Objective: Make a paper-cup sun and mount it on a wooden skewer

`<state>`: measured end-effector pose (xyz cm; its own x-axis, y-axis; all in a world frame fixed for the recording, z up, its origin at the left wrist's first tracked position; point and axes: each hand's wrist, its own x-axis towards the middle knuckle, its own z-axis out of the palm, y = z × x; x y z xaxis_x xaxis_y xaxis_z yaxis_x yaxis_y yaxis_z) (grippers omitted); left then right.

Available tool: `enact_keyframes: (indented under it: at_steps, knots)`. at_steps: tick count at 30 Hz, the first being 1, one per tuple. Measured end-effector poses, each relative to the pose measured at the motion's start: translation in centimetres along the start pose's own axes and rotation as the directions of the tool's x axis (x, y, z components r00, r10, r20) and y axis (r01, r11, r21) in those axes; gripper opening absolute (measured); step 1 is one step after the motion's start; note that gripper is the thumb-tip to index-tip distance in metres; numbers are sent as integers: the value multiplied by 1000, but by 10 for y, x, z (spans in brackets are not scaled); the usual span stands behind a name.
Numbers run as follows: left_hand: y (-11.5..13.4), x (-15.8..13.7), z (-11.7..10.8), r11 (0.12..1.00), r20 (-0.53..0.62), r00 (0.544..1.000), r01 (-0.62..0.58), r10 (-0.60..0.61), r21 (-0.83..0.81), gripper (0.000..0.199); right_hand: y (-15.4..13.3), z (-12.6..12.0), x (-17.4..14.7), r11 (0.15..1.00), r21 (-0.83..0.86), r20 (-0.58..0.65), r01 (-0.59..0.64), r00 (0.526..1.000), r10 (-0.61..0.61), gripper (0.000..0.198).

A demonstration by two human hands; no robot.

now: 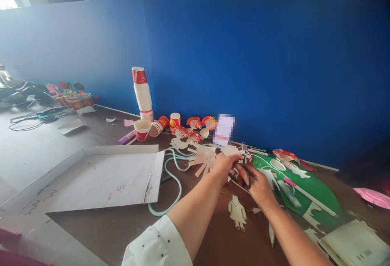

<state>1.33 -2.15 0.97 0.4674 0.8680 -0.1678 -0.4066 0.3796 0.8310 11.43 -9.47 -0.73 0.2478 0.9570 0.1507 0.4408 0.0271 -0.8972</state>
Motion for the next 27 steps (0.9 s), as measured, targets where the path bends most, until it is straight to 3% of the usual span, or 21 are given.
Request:
enact_keyframes:
  at_steps: [10,18,27]
  knots:
    - [-2,5,-4,998,-35,999,5,-2,67,20,-1,0,1,1000,-17,-9,-13,1000,13,37]
    - [-9,13,-6,997,-55,996,-70,68,-30,13,3,0,3,999,-20,-37,-36,999,35,43]
    - [-1,12,-9,992,-35,997,-69,65,-107,12,-4,-2,0,996,21,-165,-82,983,84,50]
